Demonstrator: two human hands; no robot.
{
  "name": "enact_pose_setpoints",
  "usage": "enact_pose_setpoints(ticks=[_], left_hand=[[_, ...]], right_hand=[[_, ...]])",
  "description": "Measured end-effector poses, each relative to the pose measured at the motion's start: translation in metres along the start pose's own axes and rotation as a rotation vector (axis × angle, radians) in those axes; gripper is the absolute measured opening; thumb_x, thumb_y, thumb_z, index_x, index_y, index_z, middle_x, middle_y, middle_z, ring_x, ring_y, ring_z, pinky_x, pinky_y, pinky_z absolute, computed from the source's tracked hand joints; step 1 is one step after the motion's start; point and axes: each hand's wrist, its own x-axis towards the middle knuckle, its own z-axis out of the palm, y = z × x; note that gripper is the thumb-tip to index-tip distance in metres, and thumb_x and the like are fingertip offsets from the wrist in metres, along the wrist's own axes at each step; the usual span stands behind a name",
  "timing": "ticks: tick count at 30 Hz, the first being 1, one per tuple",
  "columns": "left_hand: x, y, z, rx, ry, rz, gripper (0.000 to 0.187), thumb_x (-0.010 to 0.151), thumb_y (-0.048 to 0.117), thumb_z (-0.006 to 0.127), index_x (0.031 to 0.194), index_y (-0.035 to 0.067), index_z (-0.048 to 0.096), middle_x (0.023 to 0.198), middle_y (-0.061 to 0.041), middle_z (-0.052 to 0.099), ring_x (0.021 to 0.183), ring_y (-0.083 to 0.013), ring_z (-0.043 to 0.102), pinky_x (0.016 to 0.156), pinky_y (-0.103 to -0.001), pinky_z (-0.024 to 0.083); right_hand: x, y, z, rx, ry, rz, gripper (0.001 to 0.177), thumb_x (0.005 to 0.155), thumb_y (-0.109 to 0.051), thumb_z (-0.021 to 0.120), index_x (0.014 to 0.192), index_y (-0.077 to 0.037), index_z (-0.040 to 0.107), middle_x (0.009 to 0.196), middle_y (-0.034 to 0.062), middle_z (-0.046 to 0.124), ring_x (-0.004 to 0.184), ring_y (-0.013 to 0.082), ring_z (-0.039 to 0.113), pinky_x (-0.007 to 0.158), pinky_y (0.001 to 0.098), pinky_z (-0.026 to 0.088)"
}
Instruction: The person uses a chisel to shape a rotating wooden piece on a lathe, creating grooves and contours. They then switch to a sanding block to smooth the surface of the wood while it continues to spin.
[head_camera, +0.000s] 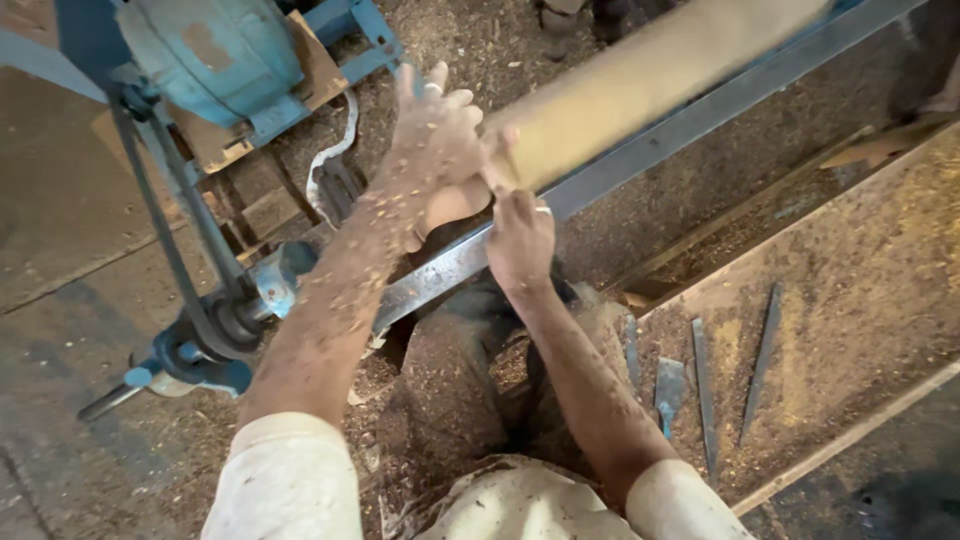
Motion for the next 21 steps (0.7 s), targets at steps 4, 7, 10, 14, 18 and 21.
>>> enact_pose_setpoints(ticks=[4,7,10,14,18,21], left_hand=[[-0.002,0.015,-0.003,-0.035,-0.404,-0.13,0.044,0.098,0.046,0.054,0.126,0.014,0.065,0.12,-0.014,0.07,0.123,-0.0411,0.058,0.106,-0.07,0.032],[-0.021,0.018,-0.011,-0.239,-0.473,-0.166,0.053,0.095,0.041,0.054,0.138,0.01,0.057,0.118,-0.017,0.07,0.113,-0.0392,0.066,0.097,-0.059,0.047],[-0.022,0.013,-0.02,-0.339,-0.36,-0.115,0.059,0.095,0.037,0.054,0.141,0.0,0.051,0.112,-0.022,0.07,0.106,-0.037,0.068,0.091,-0.048,0.053],[-0.012,0.006,-0.01,-0.556,-0.517,-0.433,0.051,0.111,0.044,0.039,0.116,0.004,0.071,0.111,-0.024,0.07,0.111,-0.0396,0.066,0.095,-0.048,0.052],[-0.014,-0.004,0.015,-1.082,-0.54,-0.812,0.055,0.103,0.05,0.038,0.11,0.005,0.068,0.109,-0.019,0.074,0.105,-0.0371,0.07,0.089,-0.046,0.057],[-0.012,-0.019,0.046,-0.806,-0.515,-0.579,0.059,0.104,0.053,0.034,0.111,0.005,0.068,0.108,-0.02,0.074,0.103,-0.0368,0.071,0.09,-0.045,0.055]], right_hand=[[-0.001,-0.015,0.025,-0.032,0.074,0.072,0.049,0.08,-0.005,0.062,0.129,-0.001,0.06,0.107,0.0147,0.063,0.096,0.038,0.063,0.084,0.0471,0.05],[-0.012,-0.011,0.03,-0.014,0.043,0.062,0.052,0.08,-0.006,0.062,0.132,-0.001,0.059,0.108,0.0137,0.062,0.098,0.0373,0.062,0.086,0.0471,0.05],[-0.005,-0.014,0.033,-0.003,0.024,0.046,0.053,0.081,-0.004,0.061,0.134,0.0,0.058,0.109,0.0132,0.061,0.099,0.0364,0.061,0.087,0.046,0.05],[-0.003,-0.015,0.031,0.002,0.026,0.035,0.056,0.08,-0.005,0.061,0.136,0.002,0.057,0.11,0.0136,0.06,0.099,0.036,0.06,0.086,0.046,0.05],[0.0,-0.017,0.029,-0.012,0.07,0.011,0.054,0.082,-0.007,0.063,0.135,0.002,0.056,0.109,0.0133,0.06,0.099,0.0353,0.06,0.085,0.0458,0.05],[-0.002,-0.016,0.027,-0.003,0.048,-0.009,0.051,0.087,-0.007,0.062,0.136,0.006,0.055,0.108,0.0142,0.059,0.097,0.0342,0.059,0.085,0.0449,0.05]])
